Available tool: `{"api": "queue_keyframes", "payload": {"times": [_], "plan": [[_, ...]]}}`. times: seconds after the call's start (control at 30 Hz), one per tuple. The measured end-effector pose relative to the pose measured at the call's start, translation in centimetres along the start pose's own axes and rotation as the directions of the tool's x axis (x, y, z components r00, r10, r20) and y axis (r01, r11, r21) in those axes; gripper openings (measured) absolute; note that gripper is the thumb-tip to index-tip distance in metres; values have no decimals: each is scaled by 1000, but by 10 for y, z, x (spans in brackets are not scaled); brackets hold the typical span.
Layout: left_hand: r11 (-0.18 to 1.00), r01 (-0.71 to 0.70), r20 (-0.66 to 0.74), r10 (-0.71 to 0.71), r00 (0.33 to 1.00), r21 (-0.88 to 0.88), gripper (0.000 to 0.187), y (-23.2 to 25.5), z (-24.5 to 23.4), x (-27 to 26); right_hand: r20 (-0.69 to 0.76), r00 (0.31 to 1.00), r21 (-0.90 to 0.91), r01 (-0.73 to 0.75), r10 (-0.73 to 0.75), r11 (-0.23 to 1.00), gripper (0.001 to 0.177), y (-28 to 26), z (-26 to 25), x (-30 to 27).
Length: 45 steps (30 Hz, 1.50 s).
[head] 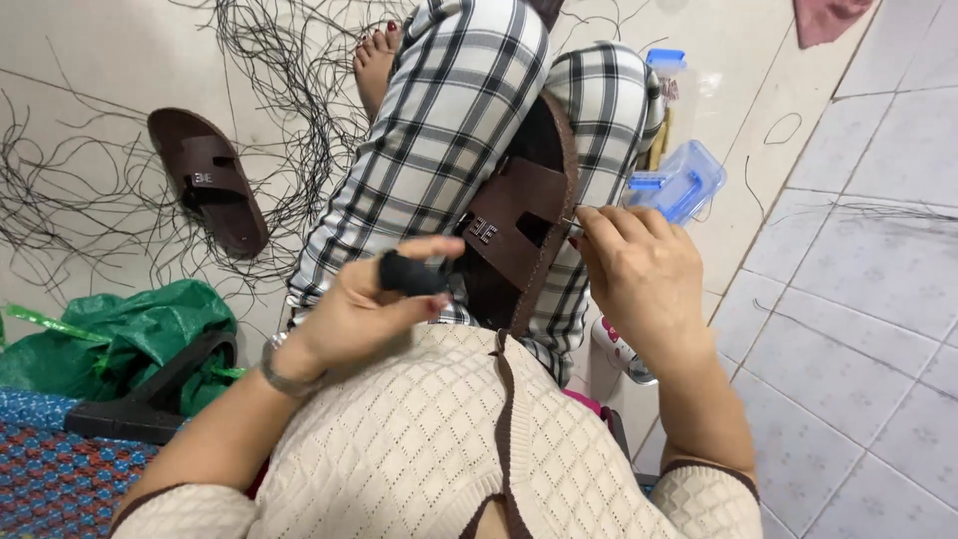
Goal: Hand-sewing the straps of a brown leather sandal using a needle and thread while sitting on the floor.
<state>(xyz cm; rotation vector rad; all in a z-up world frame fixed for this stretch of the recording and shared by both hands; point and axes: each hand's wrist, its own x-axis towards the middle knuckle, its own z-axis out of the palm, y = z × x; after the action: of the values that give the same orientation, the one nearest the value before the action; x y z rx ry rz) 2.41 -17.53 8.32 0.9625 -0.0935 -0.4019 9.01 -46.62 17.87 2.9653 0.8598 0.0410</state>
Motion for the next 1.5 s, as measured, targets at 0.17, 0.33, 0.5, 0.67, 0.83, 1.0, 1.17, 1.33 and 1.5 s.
{"api": "queue_keyframes", "payload": {"times": [0.17,0.33,0.5,0.67,0.83,1.0,1.17,1.33,1.5], "plan": [[-170,-147,209,451,867,974,13,-26,-25,12,-25,998,93,-56,58,994,19,-5,-1,-2],[197,-148,61,388,920,969,14,-4,-18,7,-27,997,55,-64,66,996,18,-2,6,-7],[897,97,224,-211,951,432,37,23,17,-5,-40,999,-2,-27,27,1000,22,-9,0,3],[993,107,-96,-111,989,-47,20,19,39,-2,-203,977,645,188,-72,741,28,-43,-13,8],[958,281,-265,-258,929,54,27,-3,42,-1,-114,993,903,102,4,418,17,-61,16,2],[910,410,-334,-407,850,-65,28,-12,45,-4,-158,987,857,137,1,497,9,-57,16,7],[754,530,-378,-654,655,-388,15,-35,39,-6,-102,994,-43,-30,26,999,44,-12,8,-2],[680,472,-355,-712,605,-560,15,-66,52,30,120,993,264,-15,-17,964,9,26,-5,15],[764,336,-461,-614,640,-551,18,-70,74,59,334,939,338,-44,-76,940,2,35,-16,39]]}}
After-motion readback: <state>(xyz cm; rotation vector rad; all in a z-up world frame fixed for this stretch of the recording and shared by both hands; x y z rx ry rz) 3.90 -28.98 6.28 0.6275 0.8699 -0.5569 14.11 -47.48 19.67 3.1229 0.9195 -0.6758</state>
